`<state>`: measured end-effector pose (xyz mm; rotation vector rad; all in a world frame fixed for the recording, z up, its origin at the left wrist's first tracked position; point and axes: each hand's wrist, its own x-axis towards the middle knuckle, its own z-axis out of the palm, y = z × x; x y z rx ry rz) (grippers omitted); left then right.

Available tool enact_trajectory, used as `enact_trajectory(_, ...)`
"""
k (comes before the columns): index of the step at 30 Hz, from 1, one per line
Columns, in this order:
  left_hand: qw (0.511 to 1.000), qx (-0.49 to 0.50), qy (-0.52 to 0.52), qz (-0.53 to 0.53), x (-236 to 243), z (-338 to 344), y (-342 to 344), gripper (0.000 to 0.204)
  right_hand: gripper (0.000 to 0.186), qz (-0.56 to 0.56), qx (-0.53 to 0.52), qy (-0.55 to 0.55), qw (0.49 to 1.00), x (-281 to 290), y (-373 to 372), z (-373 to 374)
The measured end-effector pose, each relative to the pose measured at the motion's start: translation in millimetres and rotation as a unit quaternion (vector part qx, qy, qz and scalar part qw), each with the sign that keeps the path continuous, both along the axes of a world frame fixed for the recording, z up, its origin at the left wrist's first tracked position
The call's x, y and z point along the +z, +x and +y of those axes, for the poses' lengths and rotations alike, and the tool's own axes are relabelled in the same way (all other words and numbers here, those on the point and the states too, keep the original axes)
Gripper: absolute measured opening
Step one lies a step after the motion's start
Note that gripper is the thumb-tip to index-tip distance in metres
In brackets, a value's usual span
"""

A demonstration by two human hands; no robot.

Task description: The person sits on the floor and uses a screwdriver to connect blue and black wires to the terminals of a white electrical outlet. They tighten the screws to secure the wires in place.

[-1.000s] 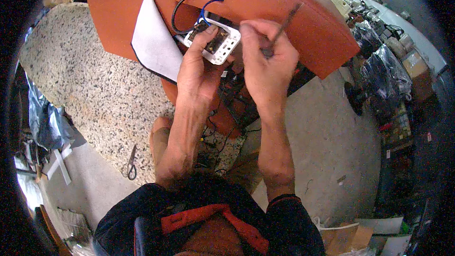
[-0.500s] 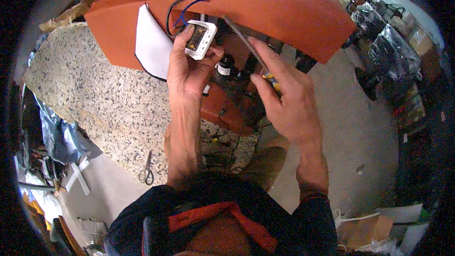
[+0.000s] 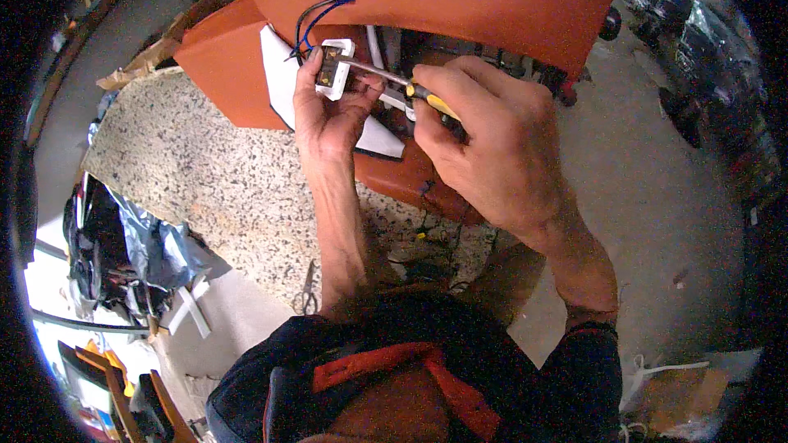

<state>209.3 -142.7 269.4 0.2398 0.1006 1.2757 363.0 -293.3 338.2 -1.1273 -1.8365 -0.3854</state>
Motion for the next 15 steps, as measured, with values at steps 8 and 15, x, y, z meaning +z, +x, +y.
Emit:
enact_trajectory(8,1.0,0.006,0.022,0.006,2.8,-2.7,0.1,0.019,0.021,0.018,0.013,0.034,0.999,-6.5,-4.6,7.7)
enact_trajectory(15,0.997,0.042,0.041,0.053,2.1,-7.2,3.9,0.018,0.022,0.002,0.001,0.025,1.0,-8.6,-0.1,8.3)
